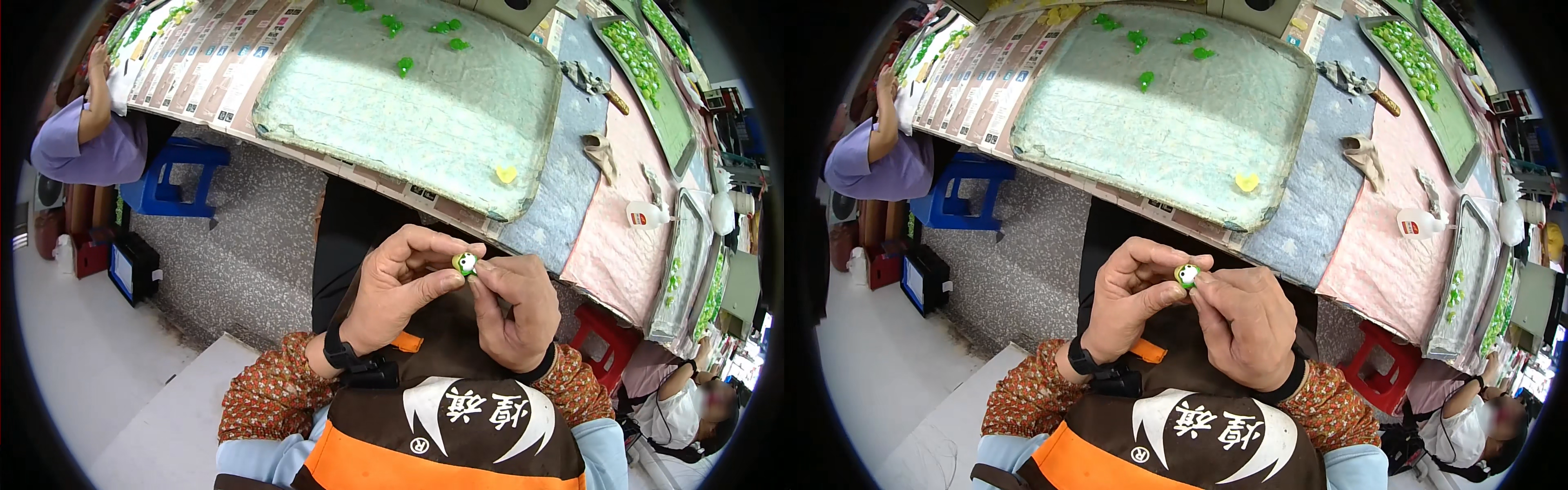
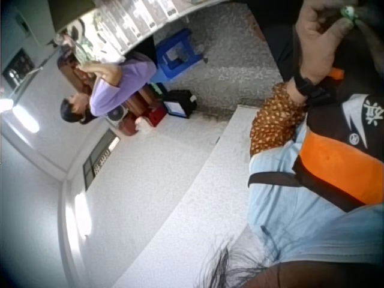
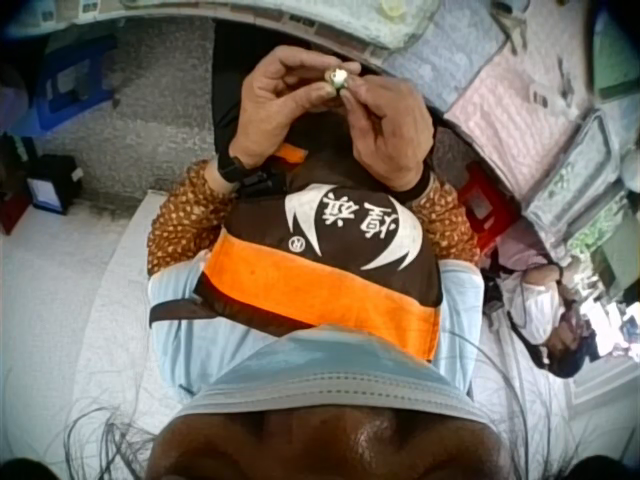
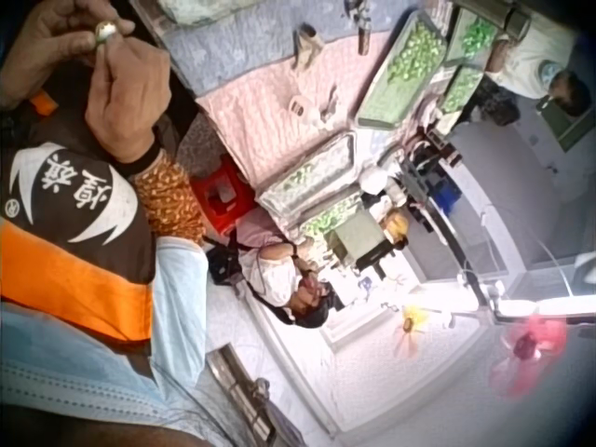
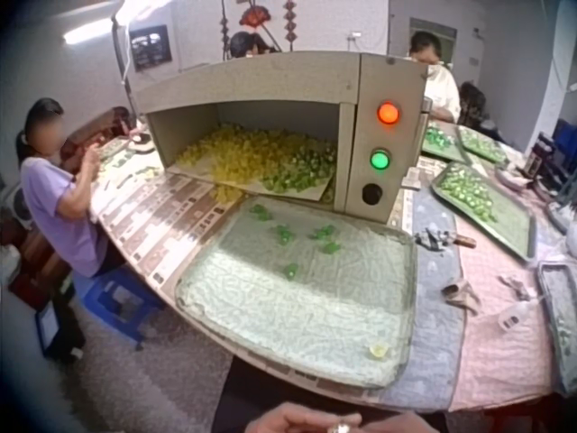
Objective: The person assembles small decorative items by applying glue from a squeeze bottle to yellow plastic pieces and attaching green plastic components. They repeatedly pick up parts, apply adhesive, and press the pieces together, placing finished units on a tray.
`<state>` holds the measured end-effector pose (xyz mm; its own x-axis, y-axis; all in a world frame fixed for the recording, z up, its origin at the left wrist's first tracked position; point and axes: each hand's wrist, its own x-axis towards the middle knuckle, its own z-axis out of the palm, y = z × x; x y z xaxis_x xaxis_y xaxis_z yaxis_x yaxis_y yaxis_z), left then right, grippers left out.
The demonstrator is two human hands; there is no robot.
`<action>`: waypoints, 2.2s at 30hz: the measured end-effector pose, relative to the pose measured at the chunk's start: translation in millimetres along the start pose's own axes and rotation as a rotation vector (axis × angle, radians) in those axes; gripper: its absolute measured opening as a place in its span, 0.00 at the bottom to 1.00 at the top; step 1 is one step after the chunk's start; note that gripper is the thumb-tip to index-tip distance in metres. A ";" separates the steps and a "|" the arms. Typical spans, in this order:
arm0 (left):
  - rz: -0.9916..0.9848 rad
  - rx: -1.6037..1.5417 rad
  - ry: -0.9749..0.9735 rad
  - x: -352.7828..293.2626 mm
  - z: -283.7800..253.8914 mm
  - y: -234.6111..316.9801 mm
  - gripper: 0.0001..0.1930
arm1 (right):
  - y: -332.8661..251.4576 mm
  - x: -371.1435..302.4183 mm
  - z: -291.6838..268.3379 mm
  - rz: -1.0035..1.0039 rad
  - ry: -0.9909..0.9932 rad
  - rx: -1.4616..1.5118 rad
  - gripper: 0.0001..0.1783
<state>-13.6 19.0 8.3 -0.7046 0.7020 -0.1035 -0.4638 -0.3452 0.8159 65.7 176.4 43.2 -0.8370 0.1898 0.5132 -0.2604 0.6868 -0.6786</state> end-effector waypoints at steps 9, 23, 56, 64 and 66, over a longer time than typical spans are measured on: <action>0.038 0.056 -0.007 0.8 2.2 1.9 0.12 | 4.5 -3.3 0.1 -0.034 -0.001 -0.002 0.19; -0.044 0.091 0.036 -3.9 4.7 1.8 0.12 | 7.3 -7.7 0.3 -0.072 0.010 -0.018 0.19; -0.064 0.055 0.029 -3.1 2.4 -2.7 0.11 | 15.1 -19.1 2.6 0.132 0.052 0.277 0.16; -0.131 0.046 0.087 -2.8 3.8 -6.9 0.14 | 11.2 -13.3 5.8 0.079 0.062 0.104 0.15; -0.168 0.052 0.107 -2.5 5.4 -4.7 0.14 | 11.9 -16.2 6.9 0.173 0.061 0.156 0.13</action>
<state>-6.7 22.2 7.8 -0.6737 0.6762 -0.2982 -0.5534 -0.1942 0.8099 72.9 176.7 23.1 -0.8461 0.3409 0.4098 -0.1904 0.5248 -0.8297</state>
